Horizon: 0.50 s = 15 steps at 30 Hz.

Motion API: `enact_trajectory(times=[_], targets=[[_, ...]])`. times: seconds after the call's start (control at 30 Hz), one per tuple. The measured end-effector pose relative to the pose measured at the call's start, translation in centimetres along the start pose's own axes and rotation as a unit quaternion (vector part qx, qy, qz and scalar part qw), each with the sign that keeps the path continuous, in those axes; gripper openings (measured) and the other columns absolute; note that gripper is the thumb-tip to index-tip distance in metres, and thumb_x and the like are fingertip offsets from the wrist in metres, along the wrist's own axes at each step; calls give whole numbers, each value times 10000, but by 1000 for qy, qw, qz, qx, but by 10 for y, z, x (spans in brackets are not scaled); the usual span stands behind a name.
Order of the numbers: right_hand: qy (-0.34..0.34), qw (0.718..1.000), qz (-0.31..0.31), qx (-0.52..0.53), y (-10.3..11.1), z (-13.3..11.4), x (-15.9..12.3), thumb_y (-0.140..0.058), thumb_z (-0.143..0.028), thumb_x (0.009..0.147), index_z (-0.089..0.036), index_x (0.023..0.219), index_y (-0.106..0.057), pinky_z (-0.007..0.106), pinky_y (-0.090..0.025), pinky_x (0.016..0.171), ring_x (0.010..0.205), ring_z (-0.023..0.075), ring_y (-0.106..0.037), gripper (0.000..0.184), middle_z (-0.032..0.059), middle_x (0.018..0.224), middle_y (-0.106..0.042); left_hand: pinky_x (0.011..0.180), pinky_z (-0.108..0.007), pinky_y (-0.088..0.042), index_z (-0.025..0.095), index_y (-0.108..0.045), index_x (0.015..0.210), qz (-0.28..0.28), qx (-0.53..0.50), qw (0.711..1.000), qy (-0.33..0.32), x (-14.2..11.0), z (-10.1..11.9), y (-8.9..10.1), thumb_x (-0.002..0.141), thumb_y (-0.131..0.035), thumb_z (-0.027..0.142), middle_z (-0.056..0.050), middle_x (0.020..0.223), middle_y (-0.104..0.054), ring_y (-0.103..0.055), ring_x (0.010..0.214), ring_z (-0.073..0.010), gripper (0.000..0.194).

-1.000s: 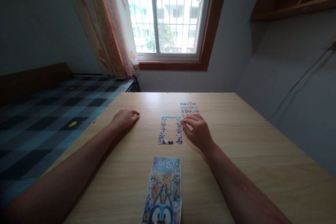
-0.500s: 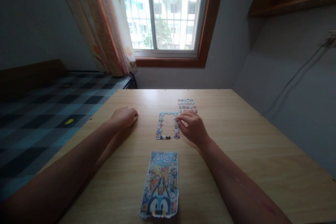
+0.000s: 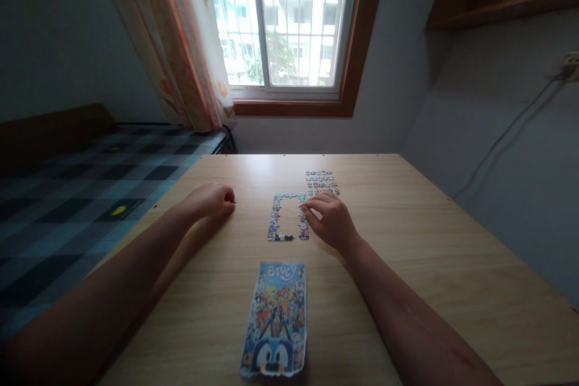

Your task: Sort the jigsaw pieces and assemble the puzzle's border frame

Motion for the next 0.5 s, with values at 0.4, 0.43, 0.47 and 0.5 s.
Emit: enact_trajectory(times=[0.4,0.43,0.47,0.5], targets=[[-1,999,-15,44,1,-17,3,-636,-270,939,-235,898,-748,406,-541,854,854,199,-689,123,46,888,-765,478,-226,-302,184,-609,809,-63,-526,845,-70,-32,96,-10,752,-685,370,12,655,-547,-423,550,-97,208],[2,998,-17,53,1,-20,4,-646,-285,937,-237,903,-747,396,-545,838,849,195,-689,117,44,886,-764,473,-223,-298,182,-603,799,-67,-554,827,-67,-36,104,-13,747,-691,365,17,652,-535,-403,537,-88,210],[5,998,-19,60,1,-23,4,-654,-300,936,-240,910,-746,388,-549,825,846,191,-689,113,42,886,-763,474,-220,-300,180,-599,794,-68,-578,810,-66,-39,109,-16,744,-696,359,22,647,-523,-398,535,-84,209],[8,998,-21,64,1,-26,5,-661,-312,934,-244,917,-746,384,-551,818,844,189,-689,110,39,888,-763,478,-219,-307,181,-591,788,-69,-599,795,-64,-41,113,-19,742,-699,352,28,637,-509,-397,535,-82,208]])
Point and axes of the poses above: each hand's wrist, its own x-axis towards the middle knuckle, its own y-axis out of the back of the hand, z = x × y, the point moved 2 cm from there along x, towards the middle knuckle
